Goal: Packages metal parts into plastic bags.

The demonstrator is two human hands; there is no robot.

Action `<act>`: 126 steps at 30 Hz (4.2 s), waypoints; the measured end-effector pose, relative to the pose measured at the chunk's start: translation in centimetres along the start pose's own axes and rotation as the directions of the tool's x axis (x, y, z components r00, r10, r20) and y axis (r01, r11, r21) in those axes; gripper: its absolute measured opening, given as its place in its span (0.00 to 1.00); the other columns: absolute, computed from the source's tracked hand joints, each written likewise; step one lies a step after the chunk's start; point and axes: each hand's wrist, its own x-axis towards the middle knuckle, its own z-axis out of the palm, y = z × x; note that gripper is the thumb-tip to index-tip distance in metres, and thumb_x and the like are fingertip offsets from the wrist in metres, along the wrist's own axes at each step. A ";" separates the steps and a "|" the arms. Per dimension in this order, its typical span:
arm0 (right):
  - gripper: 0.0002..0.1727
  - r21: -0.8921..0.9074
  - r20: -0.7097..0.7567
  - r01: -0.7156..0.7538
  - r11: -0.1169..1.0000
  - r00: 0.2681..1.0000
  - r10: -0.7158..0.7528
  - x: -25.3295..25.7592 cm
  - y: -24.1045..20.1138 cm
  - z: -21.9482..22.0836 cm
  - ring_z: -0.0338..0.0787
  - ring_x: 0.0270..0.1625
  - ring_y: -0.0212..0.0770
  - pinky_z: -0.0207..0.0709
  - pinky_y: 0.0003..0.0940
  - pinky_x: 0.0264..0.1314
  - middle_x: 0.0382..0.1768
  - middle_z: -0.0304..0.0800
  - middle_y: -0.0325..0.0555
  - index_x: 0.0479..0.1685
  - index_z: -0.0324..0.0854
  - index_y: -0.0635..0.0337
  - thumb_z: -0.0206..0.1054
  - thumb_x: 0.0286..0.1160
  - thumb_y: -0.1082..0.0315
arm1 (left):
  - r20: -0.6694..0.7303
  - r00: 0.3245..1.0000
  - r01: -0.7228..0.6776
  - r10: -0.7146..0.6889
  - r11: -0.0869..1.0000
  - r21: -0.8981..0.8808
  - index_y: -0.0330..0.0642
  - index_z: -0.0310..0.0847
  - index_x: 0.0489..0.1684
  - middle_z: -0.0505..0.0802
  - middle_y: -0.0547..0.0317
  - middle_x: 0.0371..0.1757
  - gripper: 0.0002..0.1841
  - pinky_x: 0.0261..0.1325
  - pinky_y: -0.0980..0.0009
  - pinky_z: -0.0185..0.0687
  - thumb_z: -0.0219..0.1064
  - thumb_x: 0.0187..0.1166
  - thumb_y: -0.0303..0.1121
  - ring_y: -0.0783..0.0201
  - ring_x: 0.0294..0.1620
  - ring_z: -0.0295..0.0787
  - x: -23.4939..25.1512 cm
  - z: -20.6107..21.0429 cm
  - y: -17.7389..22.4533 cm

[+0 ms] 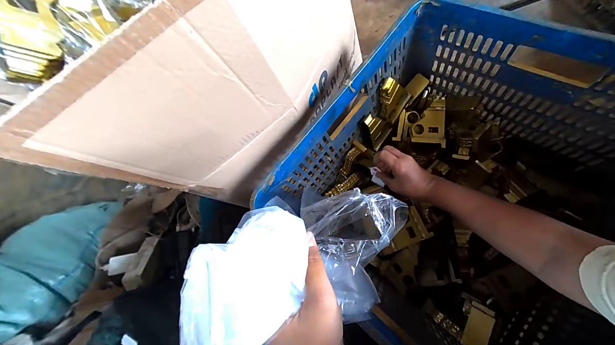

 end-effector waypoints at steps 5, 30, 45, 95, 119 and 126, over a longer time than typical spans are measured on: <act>0.10 -0.001 -0.010 0.014 1.000 1.000 -0.014 -0.4 0.4 1.3 0.93 0.52 0.64 0.85 0.52 0.61 0.50 0.90 0.71 0.49 0.85 0.80 0.66 0.73 0.83 | -0.003 1.000 0.002 -0.002 1.000 -0.011 0.26 0.68 0.59 0.91 0.69 0.44 0.29 0.53 0.76 0.91 0.77 0.57 0.20 0.78 0.47 0.92 -0.3 0.2 0.2; 0.16 0.462 -0.389 0.316 0.829 0.912 -0.131 -7.4 -15.7 -11.4 0.89 0.49 0.17 0.86 0.20 0.55 0.43 0.92 0.26 0.50 0.83 0.58 0.71 0.62 0.78 | 0.388 0.797 0.592 -0.464 0.727 -0.348 0.32 0.77 0.50 0.93 0.59 0.35 0.15 0.45 0.73 0.92 0.67 0.65 0.12 0.72 0.37 0.92 -2.3 5.1 4.7; 0.17 -0.367 -0.168 0.242 0.898 0.932 -0.320 -7.7 -14.3 -13.6 0.90 0.45 0.66 0.86 0.57 0.46 0.44 0.86 0.69 0.40 0.84 0.76 0.80 0.48 0.80 | 0.595 0.660 0.708 -0.459 0.644 -0.288 0.31 0.74 0.53 0.90 0.58 0.33 0.14 0.41 0.75 0.89 0.69 0.72 0.16 0.71 0.31 0.89 -3.7 4.9 6.8; 0.08 0.481 -0.418 0.124 0.868 0.902 0.103 -7.7 -20.4 -14.7 0.80 0.22 0.19 0.78 0.17 0.27 0.24 0.83 0.29 0.49 0.81 0.55 0.56 0.84 0.73 | 0.895 0.403 0.727 -0.192 0.662 -0.186 0.35 0.75 0.55 0.95 0.68 0.41 0.28 0.56 0.77 0.89 0.78 0.52 0.17 0.79 0.45 0.92 -4.7 3.8 6.5; 0.19 0.461 0.226 -0.137 0.877 0.974 0.033 -8.3 -16.5 -14.1 0.77 0.28 0.23 0.72 0.20 0.33 0.24 0.75 0.32 0.30 0.66 0.55 0.74 0.49 0.81 | 0.716 0.609 0.691 -0.341 0.672 -0.267 0.27 0.69 0.63 0.93 0.60 0.44 0.32 0.57 0.73 0.90 0.79 0.57 0.23 0.73 0.47 0.92 -6.1 3.2 4.9; 0.16 0.256 -0.049 0.153 0.954 0.988 -0.146 -12.1 -17.3 -12.5 0.84 0.55 0.27 0.78 0.18 0.60 0.53 0.86 0.51 0.57 0.87 0.70 0.61 0.81 0.70 | 0.613 0.694 0.664 -0.379 0.667 -0.338 0.31 0.75 0.54 0.93 0.57 0.38 0.18 0.51 0.71 0.91 0.67 0.64 0.20 0.69 0.41 0.92 -3.4 3.7 4.7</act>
